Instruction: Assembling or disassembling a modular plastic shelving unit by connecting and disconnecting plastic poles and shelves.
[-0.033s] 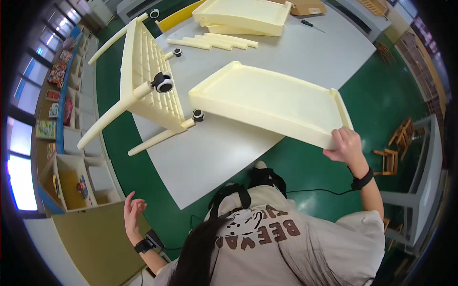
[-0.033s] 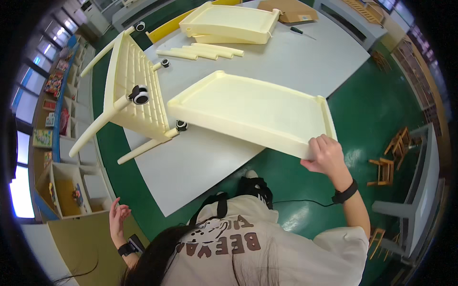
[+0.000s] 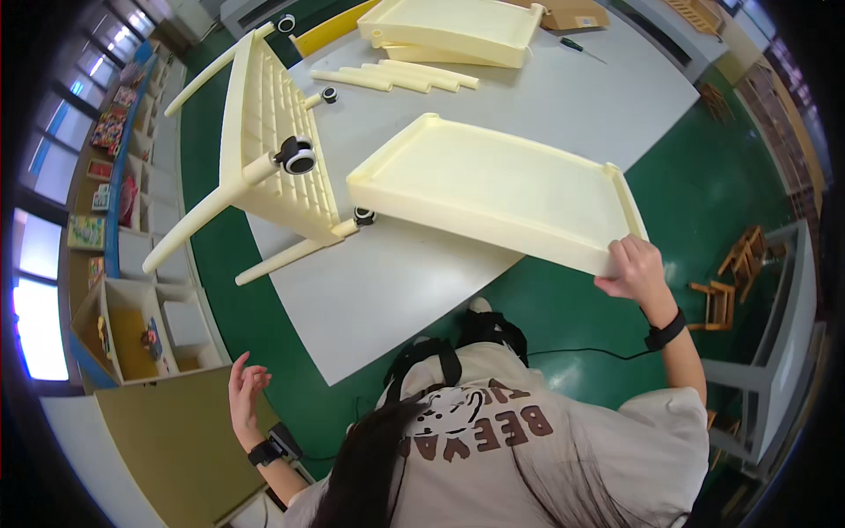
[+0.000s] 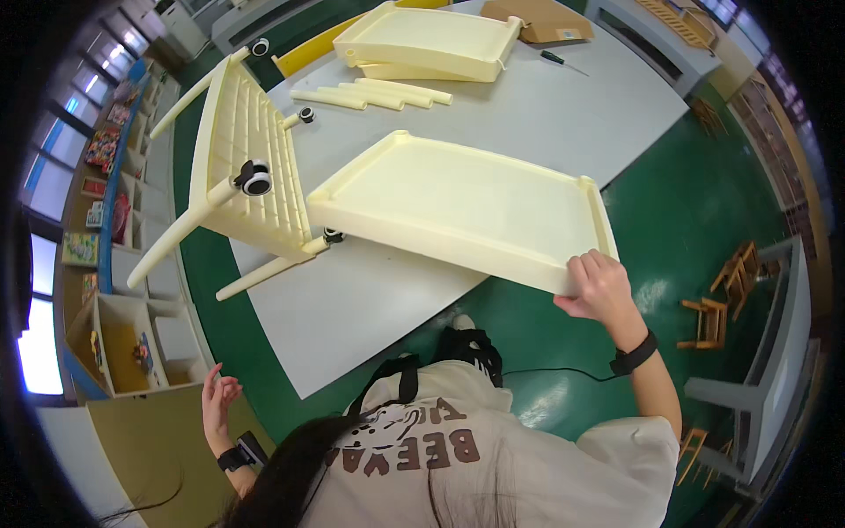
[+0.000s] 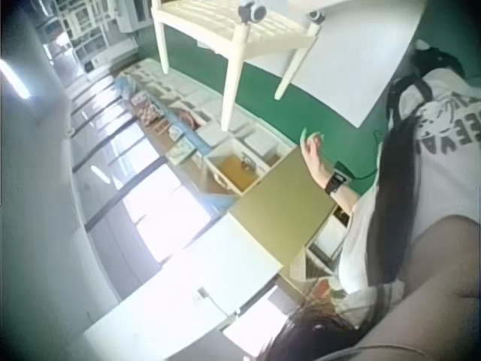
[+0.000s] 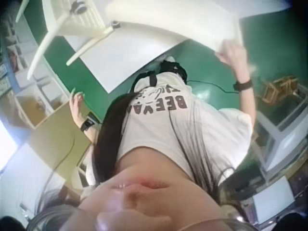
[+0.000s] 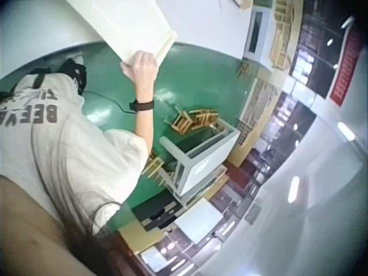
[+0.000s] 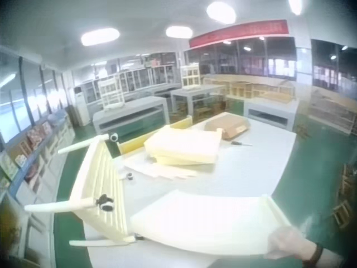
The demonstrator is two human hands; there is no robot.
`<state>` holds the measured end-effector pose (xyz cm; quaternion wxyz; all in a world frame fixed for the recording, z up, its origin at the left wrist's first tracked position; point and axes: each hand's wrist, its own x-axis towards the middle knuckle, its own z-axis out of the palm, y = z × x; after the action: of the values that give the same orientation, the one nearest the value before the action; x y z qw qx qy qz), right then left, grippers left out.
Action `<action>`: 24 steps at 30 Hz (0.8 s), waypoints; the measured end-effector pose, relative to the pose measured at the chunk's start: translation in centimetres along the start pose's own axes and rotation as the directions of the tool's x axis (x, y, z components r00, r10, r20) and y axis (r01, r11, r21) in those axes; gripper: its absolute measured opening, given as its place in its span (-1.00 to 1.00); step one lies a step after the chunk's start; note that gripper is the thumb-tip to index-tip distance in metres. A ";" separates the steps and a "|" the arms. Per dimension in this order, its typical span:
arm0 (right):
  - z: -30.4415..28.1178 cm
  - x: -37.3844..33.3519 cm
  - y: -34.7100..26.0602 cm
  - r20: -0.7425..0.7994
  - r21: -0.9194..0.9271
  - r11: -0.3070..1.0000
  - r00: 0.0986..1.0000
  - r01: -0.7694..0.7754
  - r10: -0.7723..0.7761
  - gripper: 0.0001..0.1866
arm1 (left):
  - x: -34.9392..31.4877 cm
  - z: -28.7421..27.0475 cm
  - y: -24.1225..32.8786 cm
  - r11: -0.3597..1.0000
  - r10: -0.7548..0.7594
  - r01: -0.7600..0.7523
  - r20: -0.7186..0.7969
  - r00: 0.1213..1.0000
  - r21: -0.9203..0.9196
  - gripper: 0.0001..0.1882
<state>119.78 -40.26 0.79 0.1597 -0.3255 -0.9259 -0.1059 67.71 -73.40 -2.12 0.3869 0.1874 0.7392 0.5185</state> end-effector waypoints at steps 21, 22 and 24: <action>16.9 2.6 21.5 0.274 0.163 0.967 0.933 0.196 -0.235 -0.56 | -0.7 10.2 5.3 0.964 0.048 -0.060 0.051 0.998 0.258 -0.61; 17.4 3.3 21.8 0.272 0.186 0.961 0.929 0.206 -0.252 -0.57 | -0.8 10.5 6.3 0.958 0.068 -0.084 0.066 0.996 0.275 -0.62; 18.2 4.1 22.1 0.270 0.212 0.951 0.922 0.224 -0.277 -0.58 | -0.6 10.8 7.9 0.944 0.080 -0.101 0.079 0.994 0.314 -0.61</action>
<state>126.77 -15.55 -12.52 0.0324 -0.2006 -0.9791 0.0069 75.40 -63.98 3.59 0.3513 0.2979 0.7904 0.4039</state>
